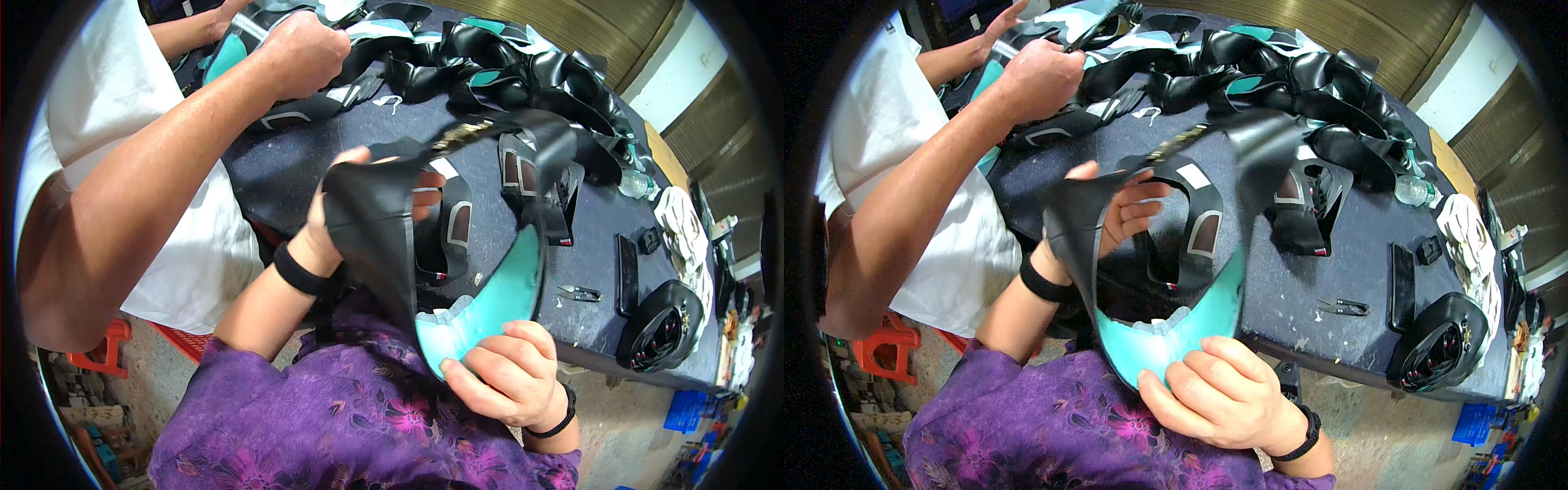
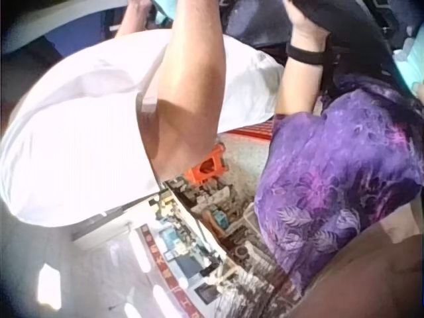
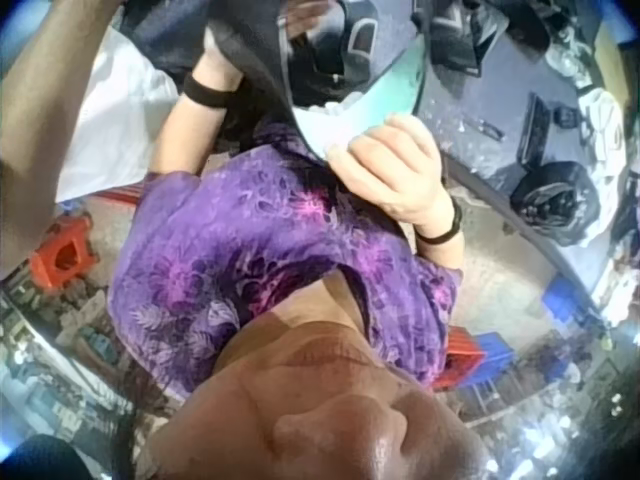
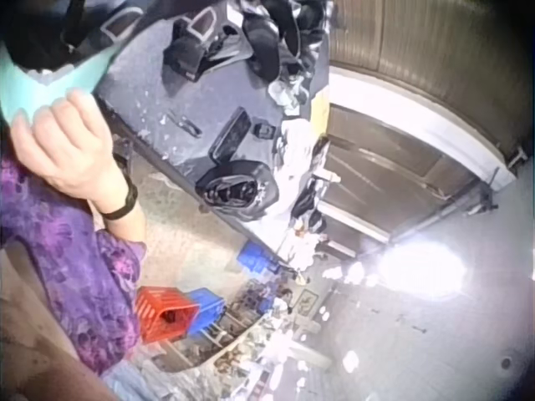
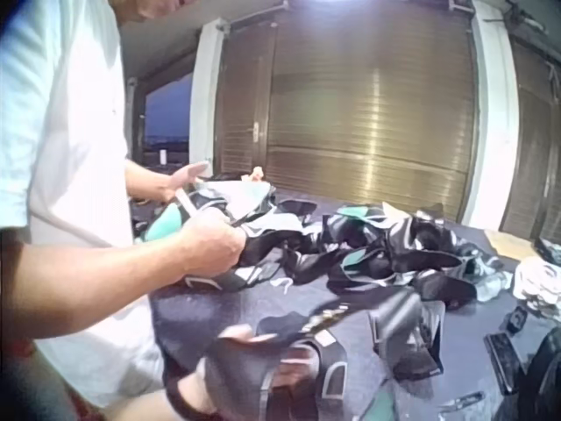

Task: Manually assembling and preparing leather shoe components at a workstation.

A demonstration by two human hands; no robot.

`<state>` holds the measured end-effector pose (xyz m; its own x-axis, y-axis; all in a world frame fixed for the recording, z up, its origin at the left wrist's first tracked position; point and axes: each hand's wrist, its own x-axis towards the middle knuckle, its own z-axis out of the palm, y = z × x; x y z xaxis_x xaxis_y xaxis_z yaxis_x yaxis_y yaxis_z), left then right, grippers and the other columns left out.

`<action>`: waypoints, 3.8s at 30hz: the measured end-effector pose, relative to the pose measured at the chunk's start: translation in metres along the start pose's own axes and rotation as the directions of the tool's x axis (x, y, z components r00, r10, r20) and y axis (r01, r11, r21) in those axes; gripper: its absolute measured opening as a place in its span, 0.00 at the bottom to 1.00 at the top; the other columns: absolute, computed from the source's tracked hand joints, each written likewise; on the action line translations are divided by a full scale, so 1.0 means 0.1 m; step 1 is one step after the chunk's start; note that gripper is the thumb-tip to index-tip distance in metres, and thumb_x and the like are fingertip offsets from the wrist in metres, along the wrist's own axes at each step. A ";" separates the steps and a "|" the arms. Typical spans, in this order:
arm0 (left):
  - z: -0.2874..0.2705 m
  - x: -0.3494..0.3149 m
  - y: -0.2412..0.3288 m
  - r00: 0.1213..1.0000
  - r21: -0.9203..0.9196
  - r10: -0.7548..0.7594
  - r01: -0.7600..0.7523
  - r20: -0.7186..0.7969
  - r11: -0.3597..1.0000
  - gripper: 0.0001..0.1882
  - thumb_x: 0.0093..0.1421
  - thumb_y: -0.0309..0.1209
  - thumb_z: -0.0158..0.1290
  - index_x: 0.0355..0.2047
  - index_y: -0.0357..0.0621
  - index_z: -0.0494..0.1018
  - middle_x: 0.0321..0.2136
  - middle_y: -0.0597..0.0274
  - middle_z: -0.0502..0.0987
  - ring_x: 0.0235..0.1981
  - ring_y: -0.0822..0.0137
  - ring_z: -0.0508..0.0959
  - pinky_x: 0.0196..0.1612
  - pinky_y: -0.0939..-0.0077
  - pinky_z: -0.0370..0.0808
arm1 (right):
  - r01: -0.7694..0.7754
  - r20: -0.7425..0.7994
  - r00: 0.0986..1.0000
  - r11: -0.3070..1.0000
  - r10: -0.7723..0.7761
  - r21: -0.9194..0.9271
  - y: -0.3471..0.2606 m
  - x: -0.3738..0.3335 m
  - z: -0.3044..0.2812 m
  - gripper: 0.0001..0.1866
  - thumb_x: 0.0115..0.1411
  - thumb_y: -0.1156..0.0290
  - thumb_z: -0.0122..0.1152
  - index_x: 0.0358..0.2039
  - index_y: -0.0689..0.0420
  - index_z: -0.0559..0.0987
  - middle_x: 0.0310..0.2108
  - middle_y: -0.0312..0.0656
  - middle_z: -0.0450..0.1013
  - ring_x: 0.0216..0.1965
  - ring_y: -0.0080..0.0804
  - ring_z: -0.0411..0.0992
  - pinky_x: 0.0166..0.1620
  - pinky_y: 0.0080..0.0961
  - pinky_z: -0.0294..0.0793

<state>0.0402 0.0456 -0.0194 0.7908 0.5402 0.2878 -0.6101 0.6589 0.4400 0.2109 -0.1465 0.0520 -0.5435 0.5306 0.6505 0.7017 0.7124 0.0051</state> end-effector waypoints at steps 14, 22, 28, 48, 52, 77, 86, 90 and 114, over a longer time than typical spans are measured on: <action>-0.23 0.00 0.37 0.898 0.746 0.163 0.227 -0.410 0.626 0.14 0.57 0.28 0.47 0.43 0.34 0.67 0.36 0.56 0.75 0.36 0.68 0.76 0.42 0.77 0.72 | -0.329 0.305 0.916 0.924 0.261 0.197 0.23 -0.25 0.44 0.26 0.43 0.73 0.61 0.45 0.63 0.67 0.44 0.48 0.67 0.41 0.41 0.68 0.44 0.31 0.67; -0.23 -0.01 0.34 0.928 0.842 0.241 0.123 -0.285 0.525 0.23 0.57 0.27 0.48 0.53 0.34 0.59 0.40 0.58 0.73 0.35 0.69 0.76 0.41 0.76 0.73 | -0.315 0.306 0.913 0.942 0.269 0.112 0.46 0.15 0.44 0.28 0.39 0.70 0.66 0.43 0.60 0.69 0.44 0.47 0.66 0.39 0.40 0.68 0.40 0.28 0.67; -0.28 0.04 0.27 0.916 0.731 0.183 0.151 -0.356 0.665 0.25 0.56 0.26 0.49 0.55 0.37 0.59 0.47 0.63 0.69 0.47 0.73 0.68 0.51 0.77 0.65 | -0.204 0.466 0.868 0.979 0.175 0.013 0.58 0.15 0.60 0.08 0.39 0.71 0.60 0.22 0.57 0.71 0.40 0.42 0.68 0.28 0.35 0.68 0.35 0.29 0.68; 0.19 -0.01 -0.08 0.896 0.656 0.379 0.145 0.230 -0.741 0.30 0.48 0.28 0.55 0.52 0.38 0.60 0.47 0.49 0.66 0.52 0.50 0.62 0.54 0.62 0.58 | -0.222 0.388 0.916 0.932 0.098 0.288 0.59 -0.11 0.49 0.11 0.48 0.69 0.60 0.16 0.57 0.68 0.19 0.39 0.64 0.26 0.37 0.66 0.32 0.31 0.66; 0.46 -0.09 -0.36 0.956 0.803 -0.005 -0.250 0.294 -0.540 0.11 0.52 0.32 0.52 0.34 0.40 0.71 0.32 0.57 0.72 0.33 0.57 0.72 0.37 0.66 0.68 | -0.222 0.388 0.915 0.938 0.107 0.265 0.57 -0.11 0.50 0.10 0.47 0.69 0.60 0.17 0.57 0.70 0.20 0.39 0.65 0.26 0.37 0.67 0.34 0.29 0.67; 0.55 -0.12 -0.20 0.956 0.915 -0.235 -0.247 0.176 -0.320 0.14 0.44 0.38 0.62 0.27 0.44 0.74 0.25 0.65 0.71 0.31 0.64 0.71 0.40 0.72 0.63 | -0.329 0.321 0.928 0.820 0.189 0.468 0.77 -0.11 0.44 0.17 0.38 0.61 0.69 0.25 0.57 0.75 0.27 0.38 0.70 0.32 0.37 0.69 0.38 0.28 0.65; 0.57 -0.11 -0.04 0.976 0.966 -0.172 -0.170 0.137 -0.197 0.16 0.43 0.37 0.64 0.28 0.40 0.75 0.26 0.63 0.72 0.32 0.63 0.72 0.35 0.71 0.67 | -0.375 0.294 0.921 0.787 0.256 0.489 0.72 0.03 0.44 0.18 0.40 0.60 0.69 0.27 0.57 0.76 0.28 0.39 0.71 0.32 0.38 0.69 0.38 0.29 0.67; 0.56 -0.09 0.00 0.969 0.962 -0.185 -0.197 0.162 -0.188 0.16 0.43 0.38 0.63 0.28 0.41 0.75 0.26 0.63 0.72 0.32 0.63 0.72 0.35 0.72 0.67 | -0.338 0.273 0.935 0.808 0.228 0.482 0.75 0.07 0.43 0.17 0.40 0.61 0.69 0.27 0.58 0.76 0.27 0.40 0.71 0.31 0.39 0.70 0.35 0.29 0.68; 0.57 -0.08 0.00 0.993 0.994 -0.108 -0.041 0.052 0.098 0.09 0.47 0.29 0.62 0.29 0.40 0.77 0.24 0.66 0.73 0.30 0.72 0.70 0.35 0.79 0.66 | -0.384 0.318 0.922 0.607 0.220 0.695 0.89 0.17 0.47 0.16 0.42 0.67 0.70 0.26 0.63 0.74 0.22 0.37 0.68 0.26 0.28 0.67 0.30 0.22 0.65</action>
<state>0.0365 0.0117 0.0266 0.8534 0.4382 0.2824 -0.0447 -0.4783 0.8771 0.2426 -0.0523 0.0278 -0.4935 0.7920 0.3596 0.3148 0.5480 -0.7750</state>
